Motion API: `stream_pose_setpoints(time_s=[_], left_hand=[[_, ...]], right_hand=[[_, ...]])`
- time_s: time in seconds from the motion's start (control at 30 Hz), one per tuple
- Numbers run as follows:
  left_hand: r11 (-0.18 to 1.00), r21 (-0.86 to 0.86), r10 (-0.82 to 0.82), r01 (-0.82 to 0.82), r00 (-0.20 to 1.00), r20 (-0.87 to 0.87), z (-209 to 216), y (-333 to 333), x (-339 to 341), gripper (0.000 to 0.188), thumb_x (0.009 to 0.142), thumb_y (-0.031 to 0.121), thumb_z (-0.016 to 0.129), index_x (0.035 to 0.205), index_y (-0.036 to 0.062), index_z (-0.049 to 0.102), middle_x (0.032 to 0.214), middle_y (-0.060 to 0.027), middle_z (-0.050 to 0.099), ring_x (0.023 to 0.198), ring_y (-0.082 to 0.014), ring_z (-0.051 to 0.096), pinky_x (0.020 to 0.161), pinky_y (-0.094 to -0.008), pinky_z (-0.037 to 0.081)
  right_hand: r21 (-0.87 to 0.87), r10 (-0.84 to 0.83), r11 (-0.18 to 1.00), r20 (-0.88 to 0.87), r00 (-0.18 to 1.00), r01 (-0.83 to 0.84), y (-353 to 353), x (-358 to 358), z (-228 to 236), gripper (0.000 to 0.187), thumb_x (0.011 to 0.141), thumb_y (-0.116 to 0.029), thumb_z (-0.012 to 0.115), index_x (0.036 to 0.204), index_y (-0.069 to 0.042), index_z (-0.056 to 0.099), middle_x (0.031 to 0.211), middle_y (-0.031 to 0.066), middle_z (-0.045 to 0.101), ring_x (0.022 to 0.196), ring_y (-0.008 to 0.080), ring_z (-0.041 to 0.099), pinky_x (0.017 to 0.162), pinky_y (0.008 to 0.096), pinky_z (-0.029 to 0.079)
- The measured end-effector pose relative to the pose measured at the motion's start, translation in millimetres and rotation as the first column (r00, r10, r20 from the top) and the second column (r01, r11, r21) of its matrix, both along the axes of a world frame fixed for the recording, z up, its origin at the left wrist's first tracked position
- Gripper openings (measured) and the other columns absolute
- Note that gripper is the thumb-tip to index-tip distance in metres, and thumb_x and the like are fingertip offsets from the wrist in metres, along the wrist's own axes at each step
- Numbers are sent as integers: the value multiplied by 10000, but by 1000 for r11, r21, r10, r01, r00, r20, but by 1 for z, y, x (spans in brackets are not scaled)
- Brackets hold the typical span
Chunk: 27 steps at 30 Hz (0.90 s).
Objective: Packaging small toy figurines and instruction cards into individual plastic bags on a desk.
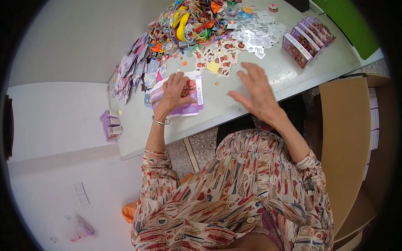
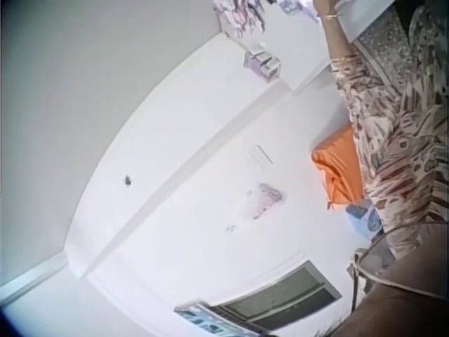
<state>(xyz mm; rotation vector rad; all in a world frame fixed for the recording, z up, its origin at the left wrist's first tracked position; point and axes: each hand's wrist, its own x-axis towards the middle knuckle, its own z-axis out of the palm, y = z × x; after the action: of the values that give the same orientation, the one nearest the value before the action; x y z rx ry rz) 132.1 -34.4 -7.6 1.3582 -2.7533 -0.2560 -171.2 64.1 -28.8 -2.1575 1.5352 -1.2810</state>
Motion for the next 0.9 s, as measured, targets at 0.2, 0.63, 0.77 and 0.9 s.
stream_pose_setpoints(time_s=[0.2,0.63,0.77,0.9], left_hand=[[993,-25,94,-116,899,-428,22,-20,-38,235,710,175,796,725,21,619,1068,-161,605,1064,-328,566,914,-374,422],[953,303,241,-20,656,-715,8,6,-133,210,760,158,756,806,-7,635,1122,-207,582,1087,-317,565,905,-358,448],[861,509,451,-9,478,-754,6,26,-131,335,812,107,738,1104,29,594,1176,-127,564,1012,-202,575,866,-318,490],[811,573,515,113,326,-793,2,53,-127,529,862,14,672,1333,1,433,1198,-95,559,981,-139,578,835,-252,516]], right_hand=[[91,50,995,-14,999,-49,4,44,3,731,765,-293,783,1269,94,422,1294,251,464,1151,407,464,978,457,418],[372,-189,919,121,974,132,-8,35,5,1084,596,-386,864,1348,97,252,1199,275,479,1105,403,516,926,429,453],[483,-226,868,175,958,116,-9,17,10,1010,576,-387,862,1293,74,320,1080,253,589,981,389,621,848,416,499],[519,-219,851,206,954,83,-7,8,12,854,582,-390,864,1166,26,399,992,233,641,914,375,658,805,422,513]])
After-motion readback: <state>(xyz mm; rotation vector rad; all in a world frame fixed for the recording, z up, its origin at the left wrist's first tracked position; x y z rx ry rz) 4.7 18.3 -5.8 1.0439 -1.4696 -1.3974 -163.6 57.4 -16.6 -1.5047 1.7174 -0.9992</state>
